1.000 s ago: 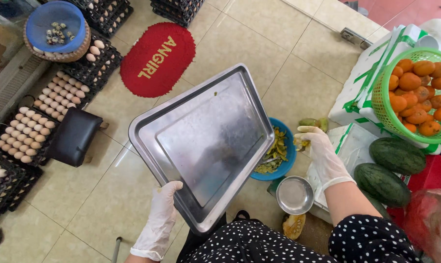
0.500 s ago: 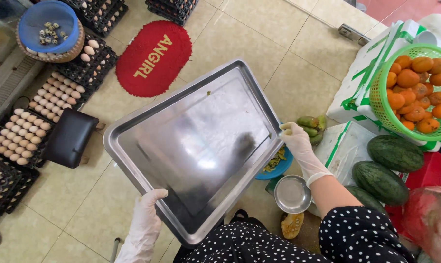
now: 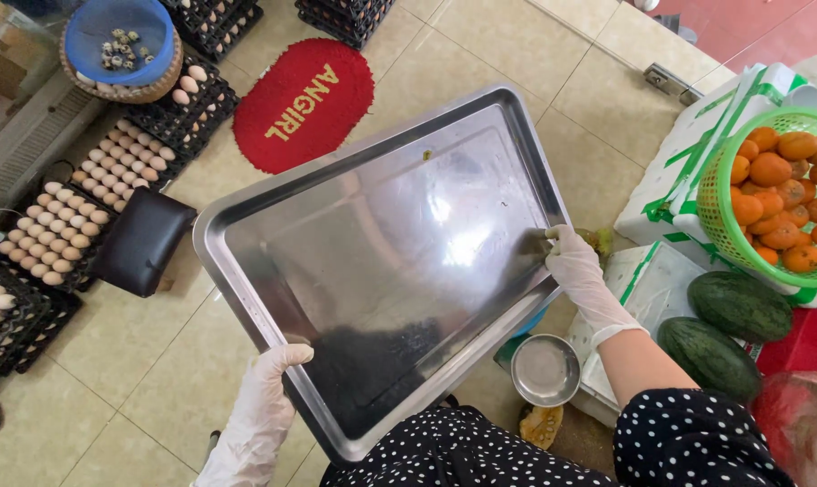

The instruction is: Peeling and slicing mangoes into a plastic container using a knife, then cleaning the tray.

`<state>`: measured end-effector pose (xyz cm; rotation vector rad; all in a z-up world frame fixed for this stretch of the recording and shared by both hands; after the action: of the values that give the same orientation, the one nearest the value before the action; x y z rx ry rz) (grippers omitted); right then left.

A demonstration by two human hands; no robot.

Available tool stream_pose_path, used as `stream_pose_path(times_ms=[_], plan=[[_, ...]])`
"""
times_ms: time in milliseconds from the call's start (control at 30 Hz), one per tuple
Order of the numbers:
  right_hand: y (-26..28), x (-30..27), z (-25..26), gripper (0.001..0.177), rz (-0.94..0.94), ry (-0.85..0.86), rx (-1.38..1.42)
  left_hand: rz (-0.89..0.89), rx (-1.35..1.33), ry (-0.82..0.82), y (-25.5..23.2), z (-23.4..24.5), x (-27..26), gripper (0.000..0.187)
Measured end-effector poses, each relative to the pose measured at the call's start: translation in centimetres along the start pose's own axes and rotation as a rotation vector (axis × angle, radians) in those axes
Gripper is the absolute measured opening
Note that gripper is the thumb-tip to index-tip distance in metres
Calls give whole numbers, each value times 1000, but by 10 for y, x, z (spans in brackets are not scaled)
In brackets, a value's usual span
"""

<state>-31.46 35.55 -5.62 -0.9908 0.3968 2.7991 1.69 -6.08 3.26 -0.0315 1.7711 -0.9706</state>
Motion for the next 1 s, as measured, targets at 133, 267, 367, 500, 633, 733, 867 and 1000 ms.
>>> stream_pose_path(times_ms=[133, 267, 367, 500, 633, 733, 867, 1000], plan=[[-7, -6, 3, 66, 164, -8, 102, 18, -25, 50, 7, 4, 8, 23], [-16, 5, 0, 65, 204, -99, 1, -27, 34, 74, -8, 2, -8, 26], [-7, -4, 6, 54, 203, -95, 7, -50, 52, 68, -16, 3, -9, 27], [-7, -5, 18, 50, 185, -189, 251, -74, 57, 74, -14, 6, 4, 24], [47, -18, 42, 54, 404, -222, 756, -90, 94, 68, -11, -4, 0, 22], [102, -16, 56, 51, 703, -288, 941, -117, 115, 79, -9, -16, -3, 23], [171, -31, 65, 53, 830, -181, 1029, -73, 89, 123, 0, -29, -2, 27], [193, -40, 62, 51, 780, -210, 780, -36, 175, 185, -3, -43, -10, 28]])
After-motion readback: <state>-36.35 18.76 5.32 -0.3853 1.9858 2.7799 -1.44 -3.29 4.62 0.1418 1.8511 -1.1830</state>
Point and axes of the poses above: each hand's wrist, its own x-axis towards the middle knuckle, its own z-axis out of the back of the hand, y = z × x, the point moved 2 cm from there along x, towards the middle knuckle, and after that the axes turned 8 degrees about y, right-handed, at the moved point
